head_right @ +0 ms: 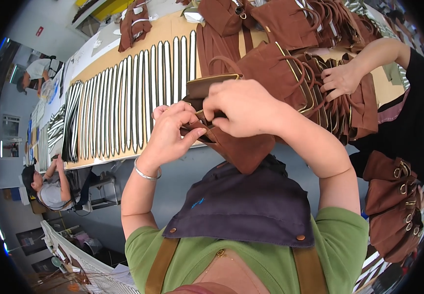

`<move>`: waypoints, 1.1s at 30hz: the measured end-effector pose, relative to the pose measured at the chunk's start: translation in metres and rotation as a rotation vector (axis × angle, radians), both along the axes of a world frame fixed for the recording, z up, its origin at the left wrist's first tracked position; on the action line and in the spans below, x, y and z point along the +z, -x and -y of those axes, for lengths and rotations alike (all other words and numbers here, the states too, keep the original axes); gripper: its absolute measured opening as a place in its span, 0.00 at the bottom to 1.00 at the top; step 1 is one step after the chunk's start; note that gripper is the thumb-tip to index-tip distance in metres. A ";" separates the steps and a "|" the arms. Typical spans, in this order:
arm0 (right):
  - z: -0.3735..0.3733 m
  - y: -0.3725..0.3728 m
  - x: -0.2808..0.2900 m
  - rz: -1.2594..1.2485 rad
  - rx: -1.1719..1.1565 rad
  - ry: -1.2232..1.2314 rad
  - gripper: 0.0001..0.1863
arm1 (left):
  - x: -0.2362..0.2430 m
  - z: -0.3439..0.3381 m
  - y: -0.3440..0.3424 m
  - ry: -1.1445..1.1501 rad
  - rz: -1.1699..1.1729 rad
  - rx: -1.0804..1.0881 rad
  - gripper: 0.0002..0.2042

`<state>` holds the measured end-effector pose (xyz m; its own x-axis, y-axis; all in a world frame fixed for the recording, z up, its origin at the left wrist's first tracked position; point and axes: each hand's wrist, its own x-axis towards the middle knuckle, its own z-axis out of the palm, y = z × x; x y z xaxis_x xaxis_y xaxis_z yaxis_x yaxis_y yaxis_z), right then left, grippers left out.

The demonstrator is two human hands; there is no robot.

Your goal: Inspecting and finishing leather bags at a workshop station.

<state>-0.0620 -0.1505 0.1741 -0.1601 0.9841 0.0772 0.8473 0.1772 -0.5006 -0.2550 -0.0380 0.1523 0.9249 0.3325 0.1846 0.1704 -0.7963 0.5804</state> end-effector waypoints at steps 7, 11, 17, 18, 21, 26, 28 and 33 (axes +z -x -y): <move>-0.021 -0.014 -0.002 -0.199 0.032 0.290 0.12 | -0.001 -0.002 0.000 0.066 -0.058 -0.006 0.04; -0.022 -0.013 0.000 -0.368 -0.016 0.411 0.10 | -0.012 -0.011 0.005 0.229 0.016 0.035 0.05; -0.027 -0.015 -0.001 -0.296 0.012 0.324 0.08 | -0.007 -0.013 -0.001 0.042 0.101 0.037 0.05; -0.027 -0.016 -0.001 -0.276 0.033 0.298 0.08 | -0.009 -0.016 -0.003 0.049 0.100 -0.002 0.05; -0.029 -0.021 0.001 -0.225 0.111 0.205 0.07 | -0.008 -0.019 -0.006 0.046 0.095 -0.047 0.06; -0.027 -0.022 0.004 -0.278 0.120 0.255 0.07 | -0.004 -0.016 -0.010 0.036 0.058 -0.058 0.07; -0.026 -0.023 0.004 -0.306 0.125 0.271 0.07 | -0.003 -0.016 -0.010 0.039 0.059 -0.048 0.07; -0.027 -0.023 0.007 -0.284 0.192 0.234 0.07 | -0.002 -0.012 -0.009 0.031 0.037 -0.015 0.07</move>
<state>-0.0389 -0.1239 0.1807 -0.3471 0.9346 -0.0775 0.6324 0.1723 -0.7553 -0.2456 -0.0262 0.1505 0.9224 0.3247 0.2091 0.1363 -0.7804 0.6103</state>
